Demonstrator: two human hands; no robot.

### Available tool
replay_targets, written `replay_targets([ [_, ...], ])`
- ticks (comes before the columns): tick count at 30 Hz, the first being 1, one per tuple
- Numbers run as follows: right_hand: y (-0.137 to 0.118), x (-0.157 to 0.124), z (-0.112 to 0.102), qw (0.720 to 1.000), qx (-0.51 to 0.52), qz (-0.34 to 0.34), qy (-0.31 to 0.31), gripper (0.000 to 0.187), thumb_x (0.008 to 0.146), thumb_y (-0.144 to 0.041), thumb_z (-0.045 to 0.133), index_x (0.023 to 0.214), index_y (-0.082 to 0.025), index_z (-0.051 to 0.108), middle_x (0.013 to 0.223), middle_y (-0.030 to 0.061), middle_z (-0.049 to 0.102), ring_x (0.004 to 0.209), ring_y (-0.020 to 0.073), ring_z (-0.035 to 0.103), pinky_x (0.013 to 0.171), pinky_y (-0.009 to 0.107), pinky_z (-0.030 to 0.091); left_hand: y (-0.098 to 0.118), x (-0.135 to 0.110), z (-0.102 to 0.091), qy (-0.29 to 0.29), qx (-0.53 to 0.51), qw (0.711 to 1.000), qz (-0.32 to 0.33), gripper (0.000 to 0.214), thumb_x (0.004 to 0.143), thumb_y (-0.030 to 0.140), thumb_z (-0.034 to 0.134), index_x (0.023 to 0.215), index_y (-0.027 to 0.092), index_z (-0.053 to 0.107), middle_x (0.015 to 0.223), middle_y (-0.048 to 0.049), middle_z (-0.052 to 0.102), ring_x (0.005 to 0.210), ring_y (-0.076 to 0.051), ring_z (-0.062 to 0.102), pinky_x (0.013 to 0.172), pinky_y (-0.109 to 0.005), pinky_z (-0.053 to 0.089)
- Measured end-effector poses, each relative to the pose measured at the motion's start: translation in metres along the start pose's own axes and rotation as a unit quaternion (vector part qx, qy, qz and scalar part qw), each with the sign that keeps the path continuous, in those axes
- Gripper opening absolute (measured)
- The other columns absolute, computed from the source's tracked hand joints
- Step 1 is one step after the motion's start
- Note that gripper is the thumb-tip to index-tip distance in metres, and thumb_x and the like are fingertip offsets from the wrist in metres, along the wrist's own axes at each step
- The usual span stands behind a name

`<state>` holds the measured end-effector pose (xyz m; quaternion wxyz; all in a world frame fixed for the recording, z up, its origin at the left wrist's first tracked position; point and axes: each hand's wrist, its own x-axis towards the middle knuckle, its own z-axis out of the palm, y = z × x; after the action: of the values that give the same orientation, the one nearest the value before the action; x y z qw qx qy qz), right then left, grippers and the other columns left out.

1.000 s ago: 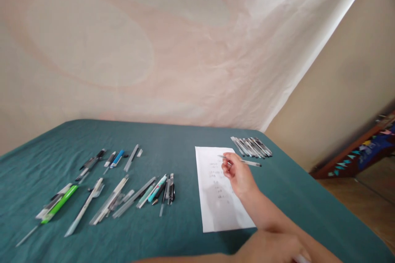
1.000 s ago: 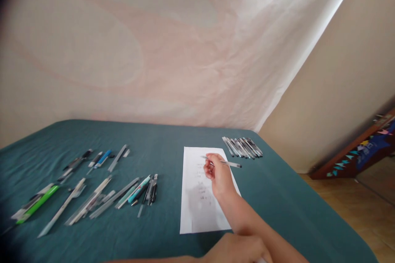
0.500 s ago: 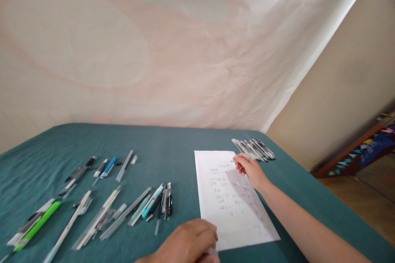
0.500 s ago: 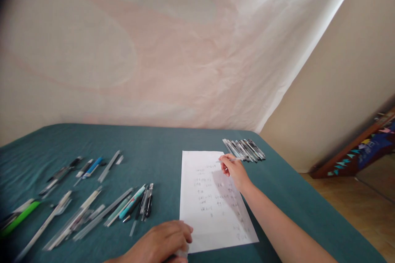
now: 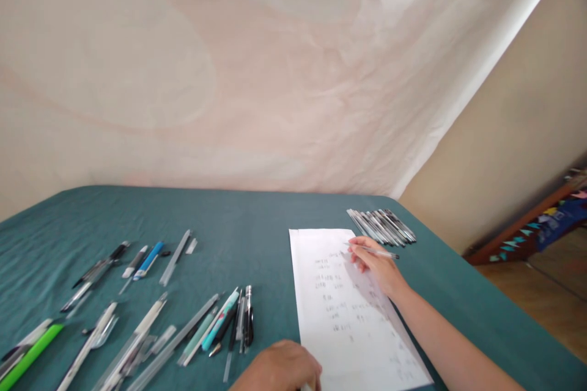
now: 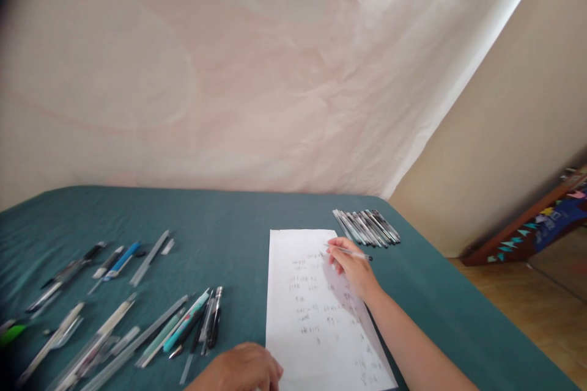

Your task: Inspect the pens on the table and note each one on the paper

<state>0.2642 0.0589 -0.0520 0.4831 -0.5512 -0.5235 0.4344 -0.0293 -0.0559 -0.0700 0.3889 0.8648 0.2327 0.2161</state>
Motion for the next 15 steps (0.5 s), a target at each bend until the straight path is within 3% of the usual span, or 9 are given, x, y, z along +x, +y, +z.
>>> replay_targets([
  [3, -0.003, 0.000, -0.007, 1.000, 0.008, -0.005, 0.005, 0.033, 0.076, -0.044, 0.064, 0.097, -0.020, 0.060, 0.090, 0.0070, 0.067, 0.071, 0.0182, 0.061, 0.048, 0.025, 0.042, -0.005, 0.001, 0.002, -0.020, -0.021, 1.000, -0.008, 0.050, 0.092, 0.060, 0.026, 0.084, 0.023, 0.060, 0.090, -0.0033, 0.068, 0.087, -0.015, 0.061, 0.086, -0.023, 0.041],
  [5, -0.003, -0.001, -0.010, 1.000, 0.011, -0.014, -0.008, 0.029, 0.077, -0.043, 0.062, 0.095, -0.019, 0.059, 0.087, 0.0069, 0.066, 0.073, 0.0191, 0.061, 0.049, 0.025, 0.043, -0.008, 0.002, 0.003, -0.025, -0.024, 0.999, -0.012, 0.054, 0.091, 0.063, 0.023, 0.083, 0.023, 0.059, 0.091, -0.0031, 0.069, 0.089, -0.015, 0.061, 0.086, -0.023, 0.041],
  [10, 0.007, -0.004, -0.009, 0.999, -0.046, -0.016, -0.020, 0.019, 0.077, -0.037, 0.062, 0.081, -0.020, 0.057, 0.062, -0.0008, 0.059, 0.049, 0.0111, 0.049, 0.044, 0.022, 0.036, -0.007, 0.004, 0.003, -0.011, -0.025, 0.999, 0.019, 0.059, 0.091, 0.063, 0.015, 0.081, 0.022, 0.056, 0.089, -0.0043, 0.070, 0.090, -0.015, 0.063, 0.086, -0.022, 0.041],
  [15, 0.008, -0.003, -0.004, 0.996, -0.086, -0.011, -0.027, 0.022, 0.079, -0.041, 0.058, 0.076, -0.019, 0.056, 0.057, -0.0030, 0.055, 0.046, 0.0094, 0.046, 0.040, 0.020, 0.029, -0.009, 0.004, 0.005, 0.016, -0.010, 0.998, 0.056, 0.057, 0.093, 0.060, 0.017, 0.078, 0.020, 0.056, 0.087, -0.0041, 0.070, 0.087, -0.013, 0.064, 0.083, -0.021, 0.043],
])
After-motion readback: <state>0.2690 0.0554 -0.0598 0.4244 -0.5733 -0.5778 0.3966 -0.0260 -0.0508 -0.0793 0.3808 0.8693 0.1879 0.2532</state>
